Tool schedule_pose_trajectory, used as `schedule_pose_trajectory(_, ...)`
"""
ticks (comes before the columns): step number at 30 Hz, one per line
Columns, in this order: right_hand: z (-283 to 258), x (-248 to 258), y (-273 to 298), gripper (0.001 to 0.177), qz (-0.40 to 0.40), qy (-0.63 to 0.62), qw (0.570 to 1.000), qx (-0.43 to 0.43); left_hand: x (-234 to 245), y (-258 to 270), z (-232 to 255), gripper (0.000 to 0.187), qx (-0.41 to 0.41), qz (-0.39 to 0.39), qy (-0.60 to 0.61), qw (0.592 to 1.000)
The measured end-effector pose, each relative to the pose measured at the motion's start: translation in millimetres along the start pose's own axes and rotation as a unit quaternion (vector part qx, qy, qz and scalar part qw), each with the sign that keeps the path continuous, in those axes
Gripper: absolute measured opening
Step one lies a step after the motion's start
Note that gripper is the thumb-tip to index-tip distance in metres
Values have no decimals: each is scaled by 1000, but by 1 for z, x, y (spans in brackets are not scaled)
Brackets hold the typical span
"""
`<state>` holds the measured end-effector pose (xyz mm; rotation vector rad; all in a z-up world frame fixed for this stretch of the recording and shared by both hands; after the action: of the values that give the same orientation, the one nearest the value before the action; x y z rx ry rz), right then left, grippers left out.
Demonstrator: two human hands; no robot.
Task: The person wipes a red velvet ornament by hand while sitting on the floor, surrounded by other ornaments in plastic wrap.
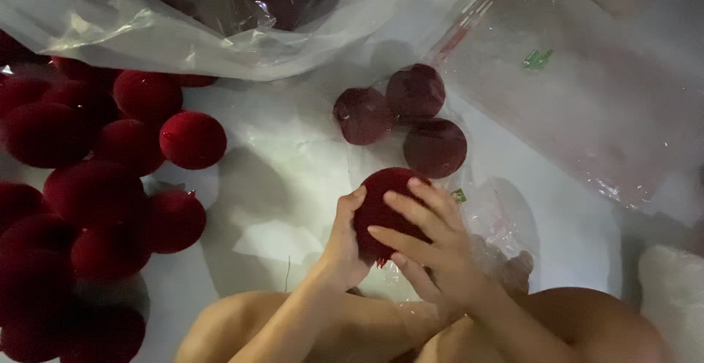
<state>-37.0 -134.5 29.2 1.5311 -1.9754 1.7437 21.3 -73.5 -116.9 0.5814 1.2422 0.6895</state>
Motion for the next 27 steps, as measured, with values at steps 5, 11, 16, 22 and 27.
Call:
schedule_pose_trajectory(5,40,-1,17,39,75,-141,981,-114,7,4,4,46,-58,32,-32,997)
schedule_pose_trajectory(11,108,-27,65,43,44,-307,816,-488,11,-16,6,51,-133,-54,-121,982)
schedule_pose_trajectory(16,126,-60,122,52,-22,-285,749,-598,-12,6,18,50,-152,-96,-117,977)
schedule_pose_trajectory(22,63,15,22,51,156,-138,959,-191,14,4,42,43,-246,11,-75,966)
schedule_pose_trajectory(27,14,-10,6,57,29,40,998,-48,18,-5,33,49,-249,39,-108,962)
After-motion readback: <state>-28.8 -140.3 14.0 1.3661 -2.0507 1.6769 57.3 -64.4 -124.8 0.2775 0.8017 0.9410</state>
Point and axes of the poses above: each hand's wrist, its own y-axis away from the middle knuckle, its own x-axis out of the back of the hand, z = x × y, the point moved 10 cm from there along -y, towards the middle knuckle, and after that the axes turned 12 degrees about x, right-handed, at the moved point
